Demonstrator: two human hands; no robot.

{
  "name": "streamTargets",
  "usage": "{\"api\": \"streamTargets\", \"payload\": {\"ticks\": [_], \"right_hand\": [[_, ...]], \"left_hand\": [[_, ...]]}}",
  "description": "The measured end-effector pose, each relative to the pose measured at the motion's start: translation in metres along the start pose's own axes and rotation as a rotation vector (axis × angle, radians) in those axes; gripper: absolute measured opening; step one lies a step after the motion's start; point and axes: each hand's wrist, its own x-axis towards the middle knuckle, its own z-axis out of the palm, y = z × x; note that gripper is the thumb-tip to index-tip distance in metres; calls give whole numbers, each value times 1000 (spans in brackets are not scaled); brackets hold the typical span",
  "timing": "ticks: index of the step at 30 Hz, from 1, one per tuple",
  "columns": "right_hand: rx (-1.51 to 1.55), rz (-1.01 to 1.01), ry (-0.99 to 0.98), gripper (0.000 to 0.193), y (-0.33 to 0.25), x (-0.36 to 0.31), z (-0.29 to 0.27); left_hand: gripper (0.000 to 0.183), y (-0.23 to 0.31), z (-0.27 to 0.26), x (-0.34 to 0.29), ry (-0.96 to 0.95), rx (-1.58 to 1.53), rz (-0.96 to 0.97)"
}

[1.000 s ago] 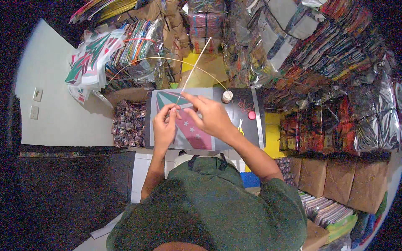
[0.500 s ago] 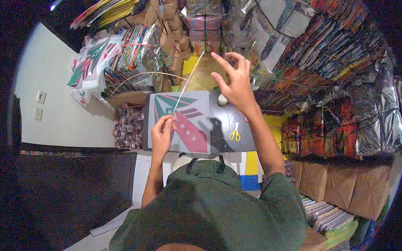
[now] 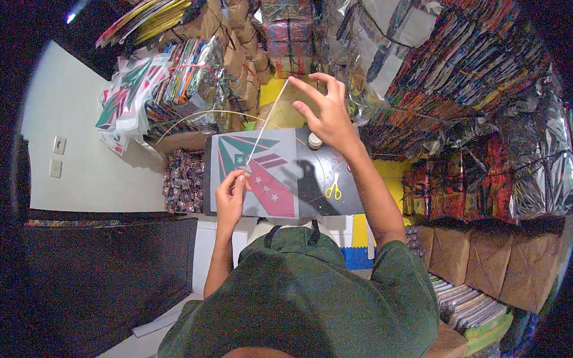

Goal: The person smooths a large patterned paper sheet on a table. They pick up a thin flexible rod and use yellow scissors to cut it into smaller pieces. Finally, they thread a white string through the cut pieces of the rod.

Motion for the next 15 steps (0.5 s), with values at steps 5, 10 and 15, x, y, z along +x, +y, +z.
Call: {"api": "streamTargets", "payload": {"ticks": [5,10,15], "right_hand": [[-8,-17,-10,47,0,-1,1],[-50,-107,-101,45,-14,-13,3],[-80,-67,-73,47,-7,-9,1]], "left_hand": [[20,4,3,1,-1,31,-4],[19,3,6,3,7,62,20],[19,4,8,3,19,30,26]]}}
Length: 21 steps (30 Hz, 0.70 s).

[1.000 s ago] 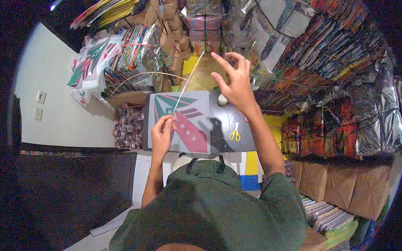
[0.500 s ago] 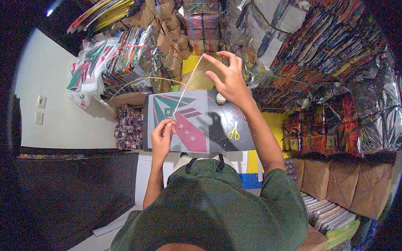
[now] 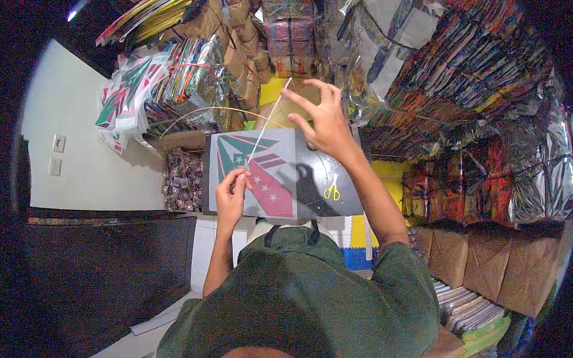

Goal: The person smooths a large patterned paper sheet on a table. They pick up a thin flexible rod and use yellow scissors to cut it into smaller pieces. Finally, they thread a white string through the cut pieces of the rod.

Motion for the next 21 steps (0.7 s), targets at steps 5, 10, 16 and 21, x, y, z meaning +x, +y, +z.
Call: {"api": "streamTargets", "payload": {"ticks": [5,10,16,21], "right_hand": [[-166,-96,-29,49,-6,-7,1],[-286,-122,-31,50,-5,-7,4],[-37,16,155,46,12,6,-3],[225,305,125,33,106,-12,60]], "left_hand": [[19,4,-1,1,-3,22,-23],[20,3,-4,2,-11,8,-7],[20,-3,-11,2,11,21,-37],[20,-37,-25,-6,87,58,-60]]}}
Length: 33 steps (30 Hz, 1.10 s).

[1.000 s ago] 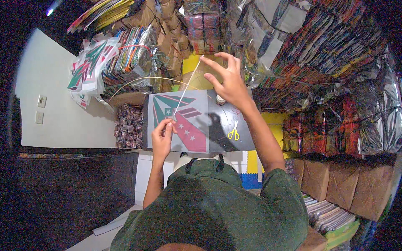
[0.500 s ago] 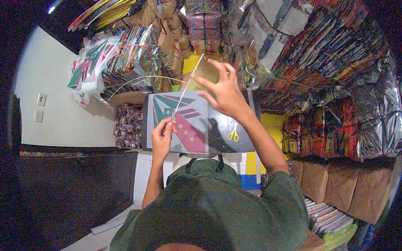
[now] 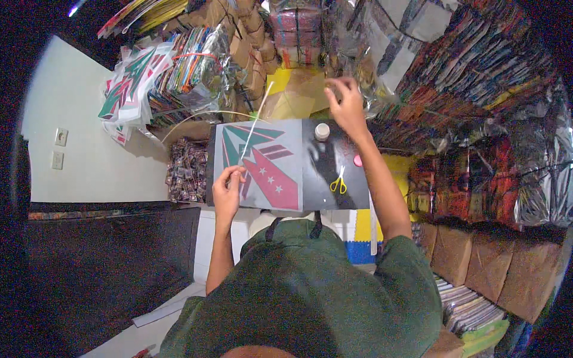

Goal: The person smooths a large patterned paper sheet on a table. They pick up a thin flexible rod and use yellow scissors to cut it into smaller pieces. Finally, they thread a white string through the cut pieces of the rod.

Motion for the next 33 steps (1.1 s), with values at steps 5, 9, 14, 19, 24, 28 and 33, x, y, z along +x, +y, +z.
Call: {"api": "streamTargets", "payload": {"ticks": [5,9,14,19,24,28,33], "right_hand": [[-536,165,-569,41,163,-68,83],[-577,336,-754,45,142,-74,106],[-706,306,-709,43,145,-69,116],[-542,65,-528,42,107,-34,99],[-147,-426,-171,40,-75,-1,54],[-312,-612,-189,47,-123,-9,40],[-377,-607,-179,49,-121,-9,41]], "left_hand": [[23,-15,-22,-11,32,-33,-162],[25,-7,-39,-26,94,-100,-242],[25,-13,-51,-34,124,-149,-225],[26,-14,-51,-35,139,-188,-200],[26,-15,-42,-32,81,-207,-252],[26,-2,-33,-25,32,-192,-260],[25,0,-30,-23,0,-189,-222]]}}
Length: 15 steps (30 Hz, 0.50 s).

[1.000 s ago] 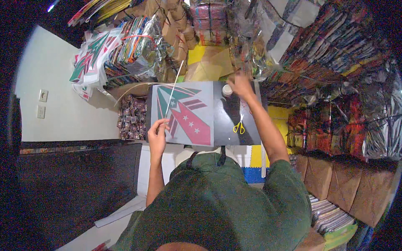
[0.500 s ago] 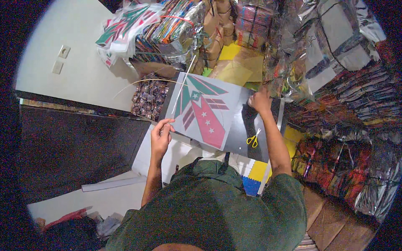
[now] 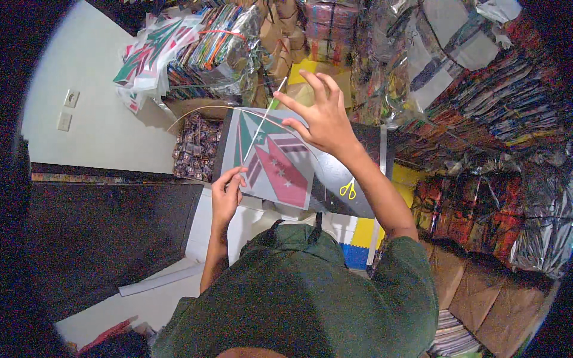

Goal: The person smooths a large patterned paper sheet on a table. They pick up a thin flexible rod and use yellow scissors to cut it into smaller pieces. Finally, they thread a white string through the cut pieces of the rod.

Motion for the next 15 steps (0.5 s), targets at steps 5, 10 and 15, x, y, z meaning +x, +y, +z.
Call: {"api": "streamTargets", "payload": {"ticks": [5,10,15], "right_hand": [[-17,-43,-43,45,-12,-7,4],[-32,-144,-71,45,-23,-13,4],[-133,-68,-6,46,-10,-2,5]], "left_hand": [[25,2,0,-2,6,-2,-5],[25,-1,-3,-5,22,13,19],[26,2,-9,-10,7,32,26]]}}
